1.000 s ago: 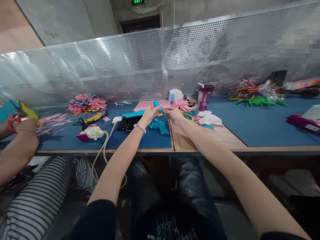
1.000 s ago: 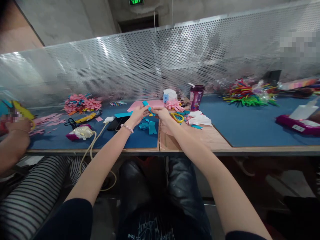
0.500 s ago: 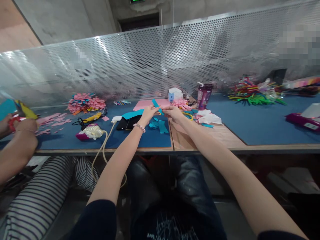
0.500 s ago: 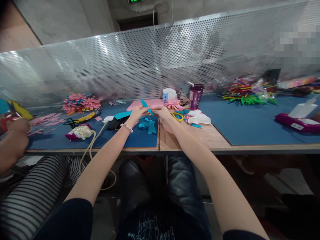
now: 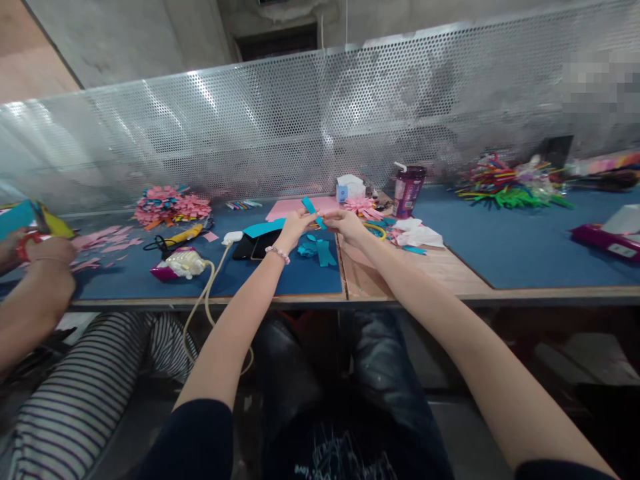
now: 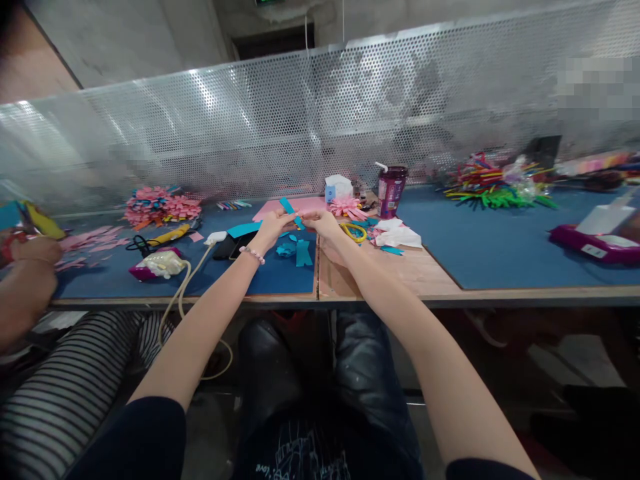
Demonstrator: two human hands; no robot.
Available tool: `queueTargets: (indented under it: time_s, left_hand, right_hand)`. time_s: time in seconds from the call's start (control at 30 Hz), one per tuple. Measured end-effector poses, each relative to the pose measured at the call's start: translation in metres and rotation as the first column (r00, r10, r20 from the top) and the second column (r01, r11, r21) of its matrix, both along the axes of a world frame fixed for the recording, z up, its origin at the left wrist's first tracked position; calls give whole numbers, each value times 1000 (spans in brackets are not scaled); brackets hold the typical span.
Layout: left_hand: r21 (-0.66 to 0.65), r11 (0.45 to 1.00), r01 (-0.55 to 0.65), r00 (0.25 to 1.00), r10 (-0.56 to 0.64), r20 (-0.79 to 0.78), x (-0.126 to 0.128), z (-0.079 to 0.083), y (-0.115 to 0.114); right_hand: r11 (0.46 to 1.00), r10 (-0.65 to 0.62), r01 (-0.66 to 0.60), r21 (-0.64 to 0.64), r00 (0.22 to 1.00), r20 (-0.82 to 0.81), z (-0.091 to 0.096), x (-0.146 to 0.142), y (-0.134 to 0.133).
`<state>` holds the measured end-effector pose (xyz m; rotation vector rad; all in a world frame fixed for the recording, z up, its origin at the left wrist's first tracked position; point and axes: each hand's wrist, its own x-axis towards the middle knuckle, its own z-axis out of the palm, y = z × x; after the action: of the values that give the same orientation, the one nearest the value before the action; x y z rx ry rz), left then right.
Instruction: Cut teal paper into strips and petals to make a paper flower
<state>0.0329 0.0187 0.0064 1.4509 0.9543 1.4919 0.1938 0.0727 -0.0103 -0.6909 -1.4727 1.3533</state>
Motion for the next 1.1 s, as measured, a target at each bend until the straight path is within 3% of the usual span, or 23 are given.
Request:
queueTargets:
  time_s: [0.17,0.27,0.4,0.5,0.6,0.8,0.9,1.0,1.1]
  left_hand:
    - [-26,999,29,998,-28,51,-5,-1,5]
    - [-51,999,20,996,-15,83,-9,-2,9]
    - [-97,995,-14,994,24,102,-12,-4,13]
    - [-105,994,2,991,11,130,-13,-5,14]
    - [-110,994,8,990,7,139,-13,-6,13]
    - [-122,992,41,997,-33,63,-10,-4,9]
    - [-93,994,-61,996,67,58,-8,0,5]
    - [123,951,-283,957,288,-27,-9,10,-4]
    - [358,890,-282,913,364,-185,-9,18,-14]
  right_hand:
    - [999,14,-13,38,1000,-7,3,0,-2]
    - [972,-39,22,234,997,67,7,3,-5]
    - [788,-134,-36,614,964,229,15,9,-13]
    - [706,-197,-80,704,932,303,21,13,-19]
    - [667,-247,-89,740,911,332,27,14,-24]
    - [674,-232,-75,735,923,307,31,16,-26]
    - [722,-223,-19,691,940,259,29,15,-24]
    - [770,-242,71,633,952,188,28,15,-20]
    - [790,-263,129,599,954,141,28,16,-18]
